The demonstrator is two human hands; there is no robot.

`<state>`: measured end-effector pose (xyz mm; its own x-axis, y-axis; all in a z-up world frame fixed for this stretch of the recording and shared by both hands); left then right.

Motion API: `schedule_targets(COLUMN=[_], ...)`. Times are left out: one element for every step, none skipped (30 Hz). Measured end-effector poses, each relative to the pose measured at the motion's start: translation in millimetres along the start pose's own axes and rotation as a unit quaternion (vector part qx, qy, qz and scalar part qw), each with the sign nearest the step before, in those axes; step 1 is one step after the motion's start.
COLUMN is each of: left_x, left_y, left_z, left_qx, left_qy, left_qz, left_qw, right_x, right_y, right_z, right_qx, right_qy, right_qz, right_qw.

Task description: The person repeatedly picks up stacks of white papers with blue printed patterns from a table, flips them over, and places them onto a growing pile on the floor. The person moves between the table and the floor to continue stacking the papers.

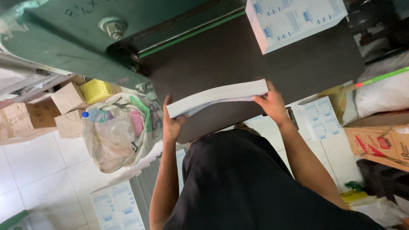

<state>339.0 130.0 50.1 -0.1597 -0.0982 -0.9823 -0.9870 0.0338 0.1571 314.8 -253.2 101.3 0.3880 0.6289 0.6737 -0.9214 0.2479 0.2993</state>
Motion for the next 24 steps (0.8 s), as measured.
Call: schedule_targets(left_x=[1, 1, -1, -2, -7, -11, -14, -19, -22, -26, -24, -22, -21, -17, -12, -6, -3, 1, 5, -3, -11, -18, -22, -25], left_y=[1, 3, 2, 1, 0, -1, 0, -2, -3, -3, -5, -5, -7, -10, -9, -8, -7, -6, -3, 6, 13, 18, 22, 26], left_z=[-1, -2, -3, -3, -3, -3, -2, -3, -3, -3, -5, -8, -9, -8, -5, -3, -3, -2, -2, -4, -8, -11, -15, -18], left_qx=[-0.005, -0.008, -0.001, 0.007, 0.004, 0.002, 0.002, 0.001, 0.001, 0.002, 0.003, 0.013, 0.020, 0.020, 0.010, 0.000, 0.000, -0.011, -0.020, -0.018, -0.023, -0.029, -0.028, -0.018], left_qy=[-0.014, -0.013, -0.007, -0.002, 0.000, -0.004, -0.009, -0.008, -0.026, -0.044, -0.043, -0.041, -0.039, -0.039, -0.064, -0.089, -0.090, -0.102, -0.113, -0.114, -0.120, -0.126, -0.126, -0.106], left_qz=[0.016, 0.017, -0.001, -0.018, -0.018, -0.020, -0.020, -0.018, -0.002, 0.015, 0.014, 0.000, -0.016, -0.018, -0.008, 0.002, 0.002, 0.007, 0.014, 0.017, 0.029, 0.042, 0.047, 0.040], left_qw=[1.000, 1.000, 1.000, 1.000, 1.000, 1.000, 1.000, 1.000, 1.000, 0.999, 0.999, 0.999, 0.999, 0.999, 0.998, 0.996, 0.996, 0.995, 0.993, 0.993, 0.992, 0.991, 0.991, 0.993], right_x=[-13, -22, -29, -35, -15, 6, 25, 26, 26, 27, 27, 27, 29, 21, 11, 0, -8, -15, -24, -22, -20, -18, 2, 21], right_y=[-3, -3, -8, -13, -5, 2, 12, 9, 8, 7, 8, 9, 9, 3, 0, -4, -9, -14, -17, -10, -5, -1, 7, 15], right_z=[-9, -11, -14, -17, -7, 3, 12, 13, 14, 15, 12, 10, 7, 3, -2, -6, -10, -14, -17, -17, -15, -13, -6, 1], right_qx=[-0.006, -0.003, -0.003, -0.003, -0.001, -0.007, -0.012, -0.010, -0.004, 0.002, 0.001, 0.005, 0.009, 0.008, 0.002, -0.004, -0.003, -0.014, -0.025, -0.025, -0.030, -0.035, -0.032, -0.022], right_qy=[0.060, 0.063, 0.085, 0.107, 0.109, 0.021, -0.069, -0.068, -0.067, -0.067, -0.067, -0.051, -0.036, -0.036, 0.014, 0.064, 0.063, 0.071, 0.078, 0.078, 0.098, 0.119, 0.119, 0.087], right_qz=[-0.025, -0.024, -0.018, -0.012, -0.010, 0.019, 0.044, 0.044, 0.044, 0.044, 0.044, 0.020, -0.001, 0.001, -0.029, -0.058, -0.058, -0.042, -0.029, -0.033, -0.030, -0.027, -0.031, -0.027], right_qw=[0.998, 0.998, 0.996, 0.994, 0.994, 1.000, 0.997, 0.997, 0.997, 0.997, 0.997, 0.998, 0.999, 0.999, 0.999, 0.996, 0.996, 0.997, 0.996, 0.996, 0.994, 0.992, 0.992, 0.996])
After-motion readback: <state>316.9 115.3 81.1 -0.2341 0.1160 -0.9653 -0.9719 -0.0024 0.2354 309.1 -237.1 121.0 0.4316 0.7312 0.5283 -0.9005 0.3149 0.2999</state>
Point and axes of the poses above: each hand's wrist, its own y-axis away from the middle knuckle, its own z-axis out of the back of the hand, x = y × z, the point moved 2 cm from there along -y, towards the middle knuckle, and after that the axes turned 12 degrees about y, right-handed, at the moved point
